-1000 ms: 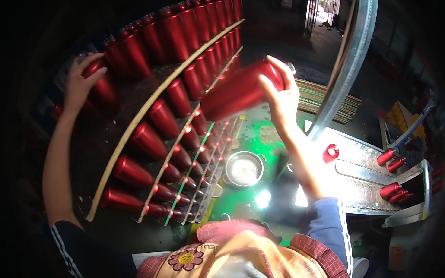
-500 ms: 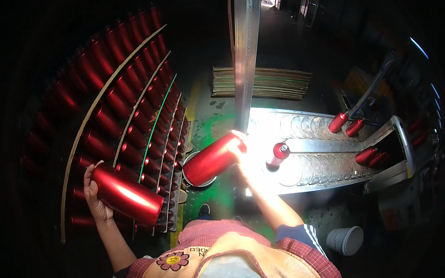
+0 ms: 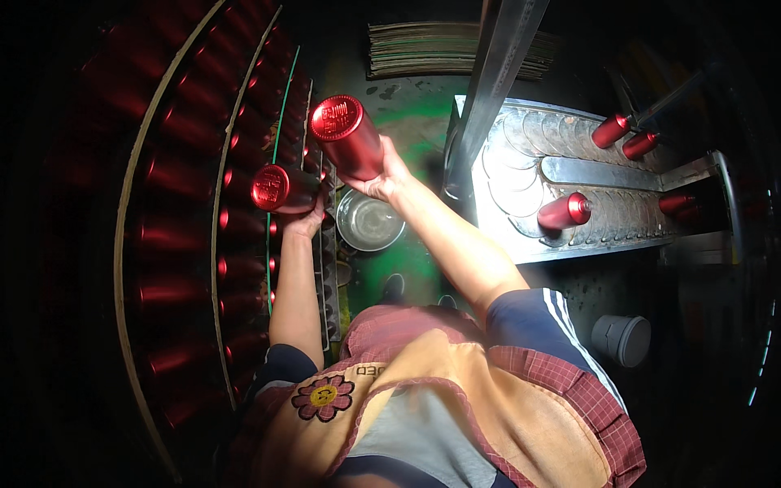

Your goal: The person moves a pallet of red spools using a manual pallet jack, then repeatedly picks up spools from a rack and places them onto a metal tray. The person handles the spools one at a time and arranges them in rows on the tray.

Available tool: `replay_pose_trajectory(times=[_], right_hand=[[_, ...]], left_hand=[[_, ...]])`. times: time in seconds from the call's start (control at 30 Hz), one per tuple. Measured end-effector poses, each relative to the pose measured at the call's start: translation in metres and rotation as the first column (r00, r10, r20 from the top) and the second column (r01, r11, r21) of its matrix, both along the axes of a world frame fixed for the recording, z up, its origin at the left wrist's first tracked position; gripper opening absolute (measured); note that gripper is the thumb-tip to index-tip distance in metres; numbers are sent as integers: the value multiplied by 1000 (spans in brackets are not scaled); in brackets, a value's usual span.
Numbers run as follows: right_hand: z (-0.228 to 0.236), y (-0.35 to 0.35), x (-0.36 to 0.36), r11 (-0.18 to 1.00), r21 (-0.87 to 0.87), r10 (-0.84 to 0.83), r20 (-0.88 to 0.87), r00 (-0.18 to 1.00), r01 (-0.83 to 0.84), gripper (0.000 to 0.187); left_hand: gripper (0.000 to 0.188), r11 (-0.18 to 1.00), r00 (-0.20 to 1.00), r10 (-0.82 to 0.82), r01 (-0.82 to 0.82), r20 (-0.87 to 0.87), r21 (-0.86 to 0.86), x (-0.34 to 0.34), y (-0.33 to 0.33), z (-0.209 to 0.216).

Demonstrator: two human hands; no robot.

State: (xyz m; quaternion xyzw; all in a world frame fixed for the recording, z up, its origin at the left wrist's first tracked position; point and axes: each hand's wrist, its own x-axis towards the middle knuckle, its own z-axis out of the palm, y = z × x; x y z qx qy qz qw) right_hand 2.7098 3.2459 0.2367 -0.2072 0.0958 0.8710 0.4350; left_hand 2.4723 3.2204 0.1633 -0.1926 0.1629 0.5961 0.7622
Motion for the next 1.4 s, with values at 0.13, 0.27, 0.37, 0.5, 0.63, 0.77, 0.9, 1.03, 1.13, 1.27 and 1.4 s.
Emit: replay_pose_trajectory(times=[0.13, 0.27, 0.37, 0.5, 0.63, 0.77, 0.9, 1.03, 1.13, 1.27, 1.4], right_hand=[[-14, 20, -35, 996, 85, -17, 4, 1000, 17, 50], [-19, 25, -48, 990, 140, 5, -5, 1000, -4, 57], [-28, 29, -56, 977, 211, 35, -101, 994, -13, 62], [-52, 43, -79, 997, 78, -13, -107, 994, 21, 72], [-76, 26, -66, 983, 179, -11, -130, 992, 34, 68], [-90, -42, 30, 947, 261, -219, 109, 970, 185, 52], [-78, -140, 183, 865, 276, -486, 248, 838, 419, 38], [-39, -195, 307, 778, 479, -625, 657, 421, 407, 33], [-22, -199, 358, 701, 702, -707, 707, -7, 127, 36], [-38, -177, 390, 714, 675, -645, 534, -547, -184, 41], [-72, -154, 412, 679, 661, -660, 362, -658, -318, 39]], left_hand=[[54, 996, 994, -41, 48, -98, 74, -22, 45, -61], [51, 974, 974, -226, 226, 23, -1, -49, 82, -107], [47, 983, 985, -173, 173, 2, -56, -65, 115, -155], [50, 944, 841, -177, 293, 512, -153, -99, 155, -213], [67, 934, 766, -331, 351, 551, 73, -114, 151, -234], [64, 895, 791, -446, 386, 418, 224, -98, 103, -226], [58, 838, 845, -525, 491, 105, 239, -34, 32, -188], [59, 606, 723, -609, 689, -325, 398, 95, -2, -104], [35, 736, 531, -152, 624, -833, 264, 210, -16, -38], [27, 569, -23, 432, 782, -902, 253, 343, -18, 12], [30, 422, -198, 741, 880, -642, 216, 437, -25, 5]])
